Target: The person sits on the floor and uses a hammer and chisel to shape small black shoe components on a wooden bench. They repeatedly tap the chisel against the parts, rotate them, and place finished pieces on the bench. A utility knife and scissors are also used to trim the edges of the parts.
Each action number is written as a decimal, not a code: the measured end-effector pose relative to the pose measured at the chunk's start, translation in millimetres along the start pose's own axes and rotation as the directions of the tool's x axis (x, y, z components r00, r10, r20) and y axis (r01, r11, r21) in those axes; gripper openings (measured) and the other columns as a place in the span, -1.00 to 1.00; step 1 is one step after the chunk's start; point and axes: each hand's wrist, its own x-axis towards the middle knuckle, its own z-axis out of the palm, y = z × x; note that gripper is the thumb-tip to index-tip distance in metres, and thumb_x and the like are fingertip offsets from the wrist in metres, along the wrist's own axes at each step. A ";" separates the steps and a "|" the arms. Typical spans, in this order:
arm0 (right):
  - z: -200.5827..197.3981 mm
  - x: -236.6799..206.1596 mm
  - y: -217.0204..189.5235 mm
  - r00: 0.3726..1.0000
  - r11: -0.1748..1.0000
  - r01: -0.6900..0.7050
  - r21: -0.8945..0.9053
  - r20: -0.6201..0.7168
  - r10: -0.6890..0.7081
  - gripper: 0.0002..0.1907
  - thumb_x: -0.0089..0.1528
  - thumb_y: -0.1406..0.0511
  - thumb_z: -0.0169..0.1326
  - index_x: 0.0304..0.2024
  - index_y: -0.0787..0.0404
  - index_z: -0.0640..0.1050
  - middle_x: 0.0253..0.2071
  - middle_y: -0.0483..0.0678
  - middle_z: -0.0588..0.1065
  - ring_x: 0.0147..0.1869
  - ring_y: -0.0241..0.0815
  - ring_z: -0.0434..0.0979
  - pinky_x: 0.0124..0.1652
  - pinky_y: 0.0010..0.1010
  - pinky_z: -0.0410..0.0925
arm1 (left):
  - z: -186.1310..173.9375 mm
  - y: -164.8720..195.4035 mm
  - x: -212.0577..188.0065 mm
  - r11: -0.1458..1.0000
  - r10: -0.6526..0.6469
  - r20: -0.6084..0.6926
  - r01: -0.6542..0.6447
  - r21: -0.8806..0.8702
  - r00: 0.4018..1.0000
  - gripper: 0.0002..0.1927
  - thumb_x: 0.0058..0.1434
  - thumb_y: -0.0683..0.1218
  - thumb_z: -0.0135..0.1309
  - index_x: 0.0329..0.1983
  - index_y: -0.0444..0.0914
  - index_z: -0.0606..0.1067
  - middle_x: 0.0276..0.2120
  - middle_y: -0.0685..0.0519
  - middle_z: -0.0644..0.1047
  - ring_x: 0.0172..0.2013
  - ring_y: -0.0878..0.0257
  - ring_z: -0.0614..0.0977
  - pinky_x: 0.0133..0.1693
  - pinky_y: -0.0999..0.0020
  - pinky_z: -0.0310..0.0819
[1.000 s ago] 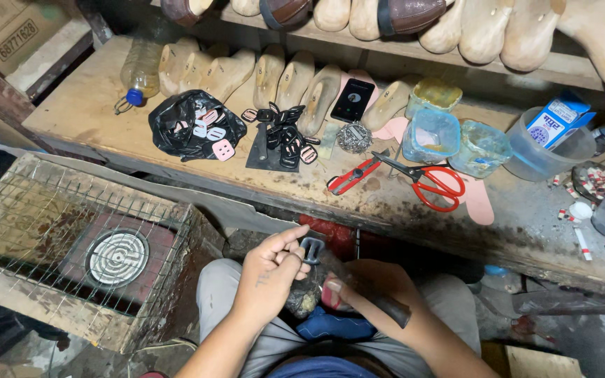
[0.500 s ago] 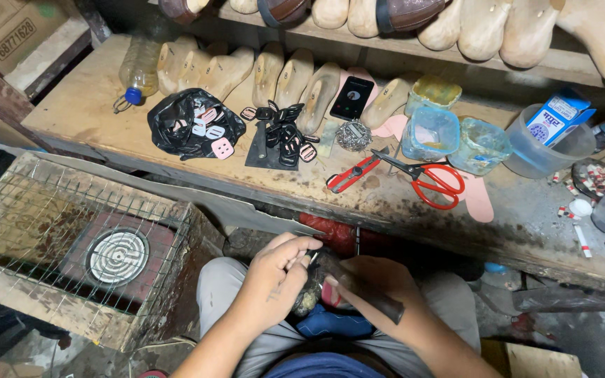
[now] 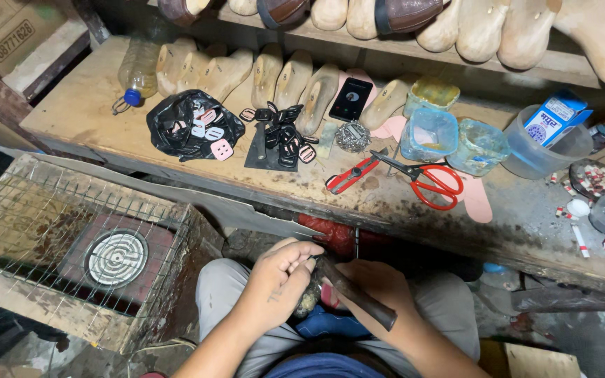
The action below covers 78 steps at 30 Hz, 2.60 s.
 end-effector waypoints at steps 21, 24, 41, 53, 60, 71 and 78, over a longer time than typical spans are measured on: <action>9.2 1.5 2.0 0.994 0.990 -0.094 0.108 0.058 0.088 -0.80 0.27 0.18 0.06 -0.41 0.07 0.58 -0.47 -0.09 0.55 -0.33 -0.01 0.61 -0.34 -0.16 0.41 | 10.4 -7.2 -5.3 1.000 0.025 -0.143 -0.024 0.009 0.989 -0.80 0.25 -0.29 0.07 -0.08 -0.35 0.58 -0.37 0.06 0.48 -0.39 0.37 0.49 -0.32 0.49 0.39; 16.5 1.7 -0.7 0.994 0.986 0.003 -0.164 -0.109 -0.021 -0.89 0.19 0.22 0.09 -0.40 0.06 0.56 -0.52 -0.07 0.50 -0.39 0.06 0.55 -0.36 -0.07 0.36 | 11.1 -5.6 -5.2 0.995 0.056 -0.115 -0.045 0.091 0.992 -0.79 0.24 -0.27 0.05 -0.07 -0.34 0.57 -0.38 0.02 0.50 -0.38 0.32 0.57 -0.30 0.45 0.45; -7.2 -1.3 49.8 0.920 0.876 -0.300 0.378 -0.126 0.370 -0.79 0.31 0.27 0.07 -0.07 0.19 0.62 -0.44 -0.02 0.49 -0.38 -0.14 0.45 -0.35 -0.32 0.32 | 7.3 -10.6 -5.2 0.886 -0.257 -0.185 0.155 -0.436 0.949 -0.80 0.28 -0.29 0.05 -0.04 -0.35 0.55 -0.17 0.00 0.52 -0.30 0.30 0.67 -0.22 0.43 0.62; 8.6 3.4 -5.0 0.843 0.420 -0.207 0.884 -0.057 0.535 -0.69 0.24 0.39 0.14 0.04 0.34 0.60 -0.49 -0.06 0.50 -0.46 -0.30 0.48 -0.44 -0.45 0.34 | 22.1 25.9 -12.0 0.691 -0.165 -0.137 0.015 -0.723 0.977 -0.57 0.27 -0.35 0.07 0.19 -0.21 0.45 0.03 -0.06 0.55 -0.14 0.22 0.63 -0.07 0.36 0.56; 12.4 7.9 -6.8 0.800 0.583 -0.265 0.768 -0.162 0.577 -0.71 0.23 0.37 0.14 0.01 0.31 0.60 -0.34 -0.07 0.61 -0.37 -0.35 0.57 -0.31 -0.48 0.47 | 23.7 13.9 -13.4 0.796 -0.306 -0.194 0.139 -0.588 0.932 -0.81 0.30 -0.30 0.03 -0.04 -0.42 0.53 -0.18 -0.03 0.68 -0.20 0.31 0.69 -0.12 0.41 0.60; 25.6 6.7 1.9 0.783 0.527 -0.302 0.794 -0.109 0.613 -0.81 0.17 0.40 0.15 -0.16 0.33 0.62 -0.39 -0.04 0.63 -0.37 -0.28 0.61 -0.35 -0.43 0.46 | 36.2 10.1 -19.3 0.790 -0.238 -0.217 0.059 -0.611 0.947 -0.86 0.30 -0.34 0.03 -0.09 -0.39 0.48 -0.28 -0.03 0.64 -0.31 0.39 0.64 -0.29 0.52 0.50; 28.2 3.5 0.4 0.860 0.661 -0.135 0.738 -0.244 0.448 -0.72 0.15 0.40 0.24 -0.09 0.34 0.58 -0.31 -0.06 0.62 -0.29 -0.31 0.60 -0.26 -0.47 0.47 | 38.5 7.2 -23.7 0.871 -0.129 -0.280 -0.027 -0.491 0.951 -0.90 0.32 -0.36 0.07 -0.12 -0.42 0.52 -0.28 0.01 0.59 -0.42 0.47 0.51 -0.42 0.57 0.38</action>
